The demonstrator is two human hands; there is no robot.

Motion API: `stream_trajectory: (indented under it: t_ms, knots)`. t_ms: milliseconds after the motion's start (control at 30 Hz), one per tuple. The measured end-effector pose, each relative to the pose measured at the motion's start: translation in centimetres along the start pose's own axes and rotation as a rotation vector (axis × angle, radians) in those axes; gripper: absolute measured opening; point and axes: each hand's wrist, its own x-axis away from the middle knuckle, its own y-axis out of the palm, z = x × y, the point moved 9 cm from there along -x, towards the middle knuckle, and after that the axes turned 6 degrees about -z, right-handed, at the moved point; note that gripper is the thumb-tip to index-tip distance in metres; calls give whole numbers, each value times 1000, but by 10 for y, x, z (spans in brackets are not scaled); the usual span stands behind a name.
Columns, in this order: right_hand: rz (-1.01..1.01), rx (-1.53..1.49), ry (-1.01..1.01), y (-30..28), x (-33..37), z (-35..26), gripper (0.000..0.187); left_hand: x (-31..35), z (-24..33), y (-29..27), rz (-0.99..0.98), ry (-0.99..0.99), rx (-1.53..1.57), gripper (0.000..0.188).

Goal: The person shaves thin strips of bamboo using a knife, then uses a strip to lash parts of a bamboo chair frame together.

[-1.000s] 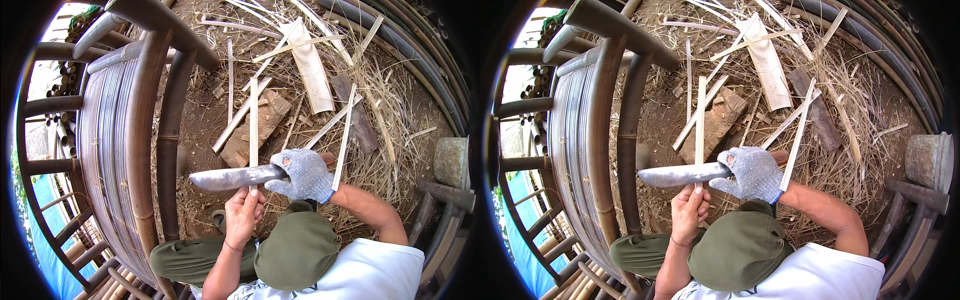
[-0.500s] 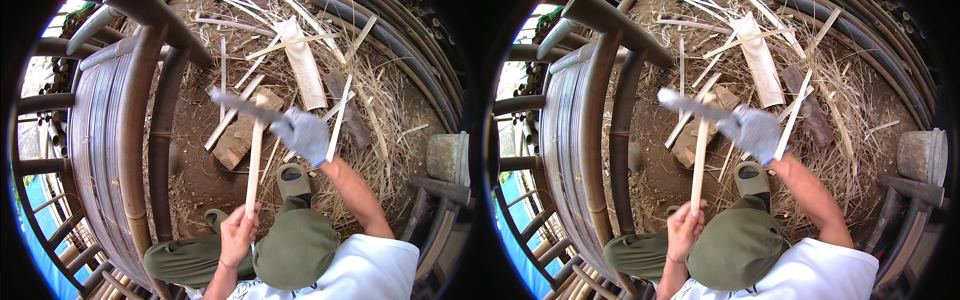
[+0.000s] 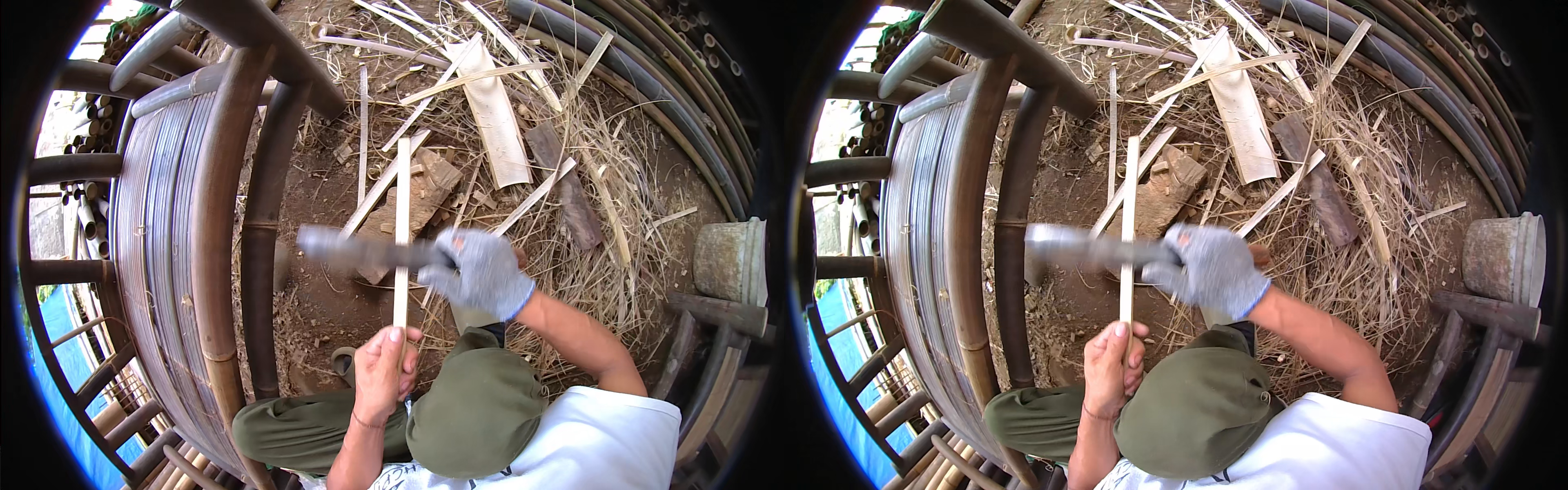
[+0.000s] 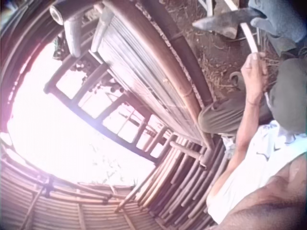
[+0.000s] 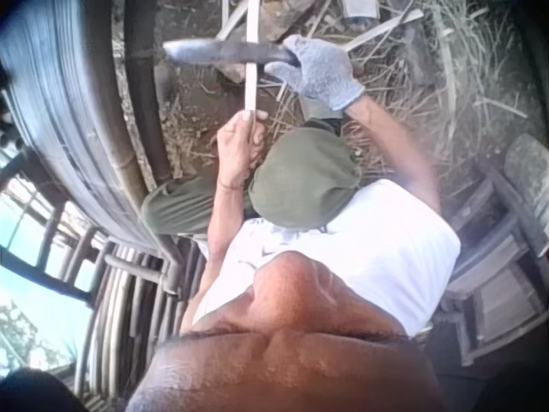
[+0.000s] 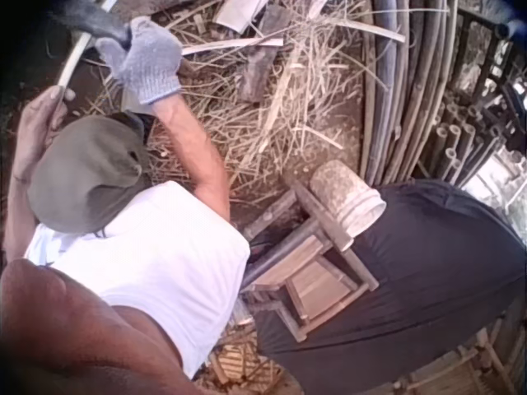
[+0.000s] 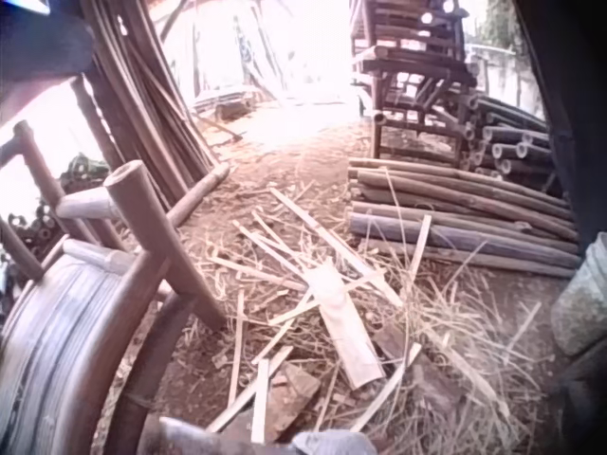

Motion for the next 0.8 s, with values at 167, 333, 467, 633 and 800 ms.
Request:
stream_trajectory:
  t_ms: [167, 333, 467, 633, 800]
  knots:
    - [80, 103, 258, -39, -34, 84, 69, 28, -25, -11, -45, 15, -149, 36]
    - [138, 33, 201, -54, -29, 56, 51, 24, -3, -15, 4, 103, -242, 45]
    - [-133, 162, -126, 9, 5, -23, 60, -7, 13, -22, 163, 250, -369, 41]
    - [46, 60, 151, -2, -18, 38, 59, 7, -8, -23, 151, 131, -417, 36]
    - [-85, 183, 271, 7, -30, 75, 64, 10, -18, -21, 107, 68, -200, 35]
